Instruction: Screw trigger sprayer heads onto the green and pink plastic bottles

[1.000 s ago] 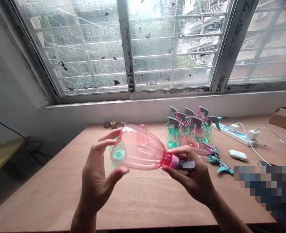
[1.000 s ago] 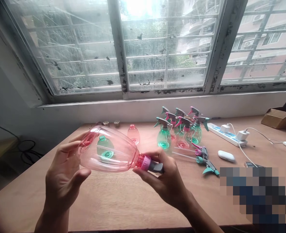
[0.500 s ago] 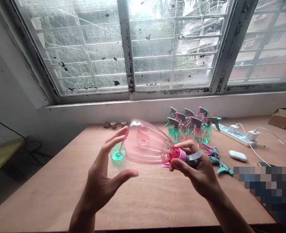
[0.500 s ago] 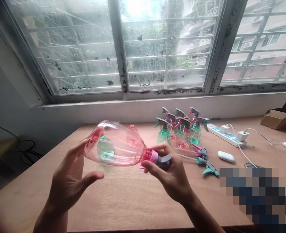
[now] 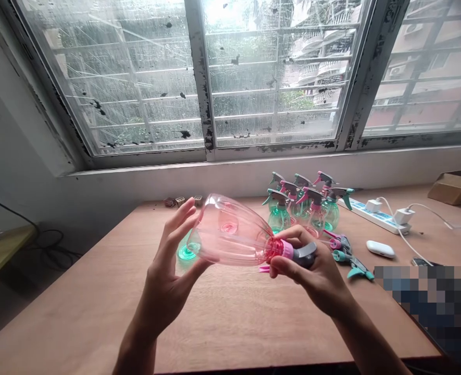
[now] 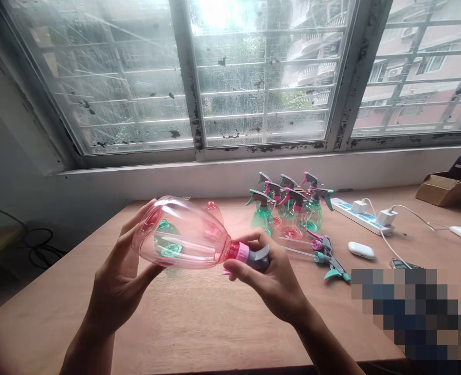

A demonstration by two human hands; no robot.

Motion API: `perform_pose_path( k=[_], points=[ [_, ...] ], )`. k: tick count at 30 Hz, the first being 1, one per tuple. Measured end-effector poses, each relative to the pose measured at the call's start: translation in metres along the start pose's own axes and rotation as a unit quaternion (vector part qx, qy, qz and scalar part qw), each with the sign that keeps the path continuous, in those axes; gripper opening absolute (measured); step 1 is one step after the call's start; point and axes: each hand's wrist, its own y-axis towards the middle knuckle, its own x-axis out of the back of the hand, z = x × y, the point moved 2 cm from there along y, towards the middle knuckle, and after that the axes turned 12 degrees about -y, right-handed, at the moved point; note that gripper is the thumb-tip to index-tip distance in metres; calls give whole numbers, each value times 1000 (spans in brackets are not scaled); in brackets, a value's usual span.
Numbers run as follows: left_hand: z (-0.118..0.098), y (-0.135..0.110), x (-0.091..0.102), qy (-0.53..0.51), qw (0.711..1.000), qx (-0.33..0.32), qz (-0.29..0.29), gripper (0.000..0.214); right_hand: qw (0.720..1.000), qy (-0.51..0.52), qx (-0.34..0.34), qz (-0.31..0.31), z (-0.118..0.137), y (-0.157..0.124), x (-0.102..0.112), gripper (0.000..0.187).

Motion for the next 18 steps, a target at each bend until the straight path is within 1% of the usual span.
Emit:
perform_pose_path(
  k=[2, 4, 6, 7, 10, 11, 12, 13, 14, 16, 18],
  points=[
    [-1, 0, 0, 3, 1000, -9, 7, 70, 999, 38, -26, 22, 0, 1, 0, 26],
    [-3, -1, 0, 2, 1000, -6, 18, 74, 1000, 13, -12, 8, 0, 1, 1, 26],
    [-3, -2, -1, -6, 1000, 3, 20, 74, 997, -62, 44, -29, 0, -1, 1, 26],
    [-4, -2, -1, -11, 1000, 11, 15, 71, 989, -109, 84, -47, 0, -2, 0, 25],
    [-3, -2, -2, -13, 999, 42, -25, 57, 947, -237, 198, -82, -1, -6, -3, 28],
    [-2, -2, -3, -13, 998, 51, -37, 53, 937, -259, 218, -86, -1, -6, -4, 29],
    [-2, -2, -2, -16, 997, 57, -47, 49, 935, -262, 223, -86, -1, -6, -5, 29],
    [-1, -2, -2, -20, 997, 58, -52, 48, 941, -247, 213, -85, -1, -6, -5, 28],
    [-1, -1, -2, -25, 997, 54, -53, 49, 955, -218, 187, -80, -1, -5, -5, 26],
    [-2, 0, -1, -28, 998, 32, -48, 54, 984, -130, 109, -55, -1, -2, -4, 23],
    [-3, 0, 0, -22, 999, -1, -37, 60, 998, -42, 29, -21, -2, 0, -3, 25]
  ],
)
